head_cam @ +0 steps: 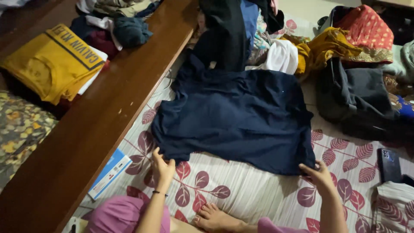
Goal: Folding a yellow t-shirt and a dark t-shirt on a bed and organizing them near a wardrobe.
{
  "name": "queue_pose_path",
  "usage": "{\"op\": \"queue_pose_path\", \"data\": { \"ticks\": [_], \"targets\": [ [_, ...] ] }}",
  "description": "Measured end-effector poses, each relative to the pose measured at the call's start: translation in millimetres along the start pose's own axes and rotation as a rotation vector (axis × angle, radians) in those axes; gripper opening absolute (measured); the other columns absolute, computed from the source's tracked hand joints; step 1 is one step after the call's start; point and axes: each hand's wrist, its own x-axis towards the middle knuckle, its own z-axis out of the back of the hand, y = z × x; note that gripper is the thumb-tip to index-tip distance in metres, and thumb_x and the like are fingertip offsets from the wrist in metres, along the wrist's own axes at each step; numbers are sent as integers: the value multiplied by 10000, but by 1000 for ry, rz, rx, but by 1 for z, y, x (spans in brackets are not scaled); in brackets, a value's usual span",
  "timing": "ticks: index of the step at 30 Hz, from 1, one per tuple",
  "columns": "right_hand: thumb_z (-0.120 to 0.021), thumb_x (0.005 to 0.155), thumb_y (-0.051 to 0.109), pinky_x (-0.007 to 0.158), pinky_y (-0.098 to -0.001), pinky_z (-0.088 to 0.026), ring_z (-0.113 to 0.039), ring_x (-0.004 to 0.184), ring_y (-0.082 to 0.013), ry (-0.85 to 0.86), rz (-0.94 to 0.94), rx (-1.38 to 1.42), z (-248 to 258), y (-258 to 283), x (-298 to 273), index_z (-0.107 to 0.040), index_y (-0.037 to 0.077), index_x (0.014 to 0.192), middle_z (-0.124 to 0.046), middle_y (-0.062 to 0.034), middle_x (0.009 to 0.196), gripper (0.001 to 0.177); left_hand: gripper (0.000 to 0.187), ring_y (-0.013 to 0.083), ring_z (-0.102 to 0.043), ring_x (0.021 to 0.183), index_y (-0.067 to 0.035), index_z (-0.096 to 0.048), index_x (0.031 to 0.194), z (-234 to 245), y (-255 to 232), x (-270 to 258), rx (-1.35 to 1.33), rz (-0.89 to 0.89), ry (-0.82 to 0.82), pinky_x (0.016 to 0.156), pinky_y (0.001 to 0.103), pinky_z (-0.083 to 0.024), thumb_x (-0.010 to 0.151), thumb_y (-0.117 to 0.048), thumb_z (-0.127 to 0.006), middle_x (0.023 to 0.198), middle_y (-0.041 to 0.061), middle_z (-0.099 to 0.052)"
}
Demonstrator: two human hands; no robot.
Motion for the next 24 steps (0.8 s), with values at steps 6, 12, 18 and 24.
{"op": "queue_pose_path", "data": {
  "ticks": [6, 12, 18, 24],
  "targets": [
    [-735, 952, 102, 662, -213, -519, -647, 897, -105, -97, 259, 443, 59, 65, -30, -545, 141, 1371, -682, -29, 1109, 462, 491, 151, -580, 985, -86, -459, 1409, 78, -64, -15, -687, -166, -29, 822, 275, -499, 941, -41, -602, 1176, 98, -591],
    [-739, 1123, 74, 684, -188, -480, -630, 959, -141, 116, 536, 909, 99, 84, -64, -572, 95, 1173, -661, -98, 1158, 176, 193, 107, -562, 926, -119, -469, 1239, 153, -74, -31, -878, -105, 97, 777, 255, -508, 1050, -96, -501, 1064, 30, -564],
    [-742, 926, 300, 781, -336, -506, -612, 898, -166, 230, -42, 353, 43, 29, 112, -684, 129, 1128, -649, -39, 1047, 270, 338, 129, -582, 921, -130, -522, 1199, 72, -14, 90, -969, 175, 220, 771, 265, -478, 920, -63, -702, 1058, 39, -619],
    [-727, 963, 221, 788, -317, -505, -601, 873, -149, 199, 185, 456, 118, 269, 202, -663, 114, 1078, -640, -32, 1009, 170, 220, 85, -604, 1003, -77, -671, 1193, 134, -224, 242, -1061, -386, 184, 901, 237, -495, 992, 10, -659, 1138, 5, -693]
  ]
}}
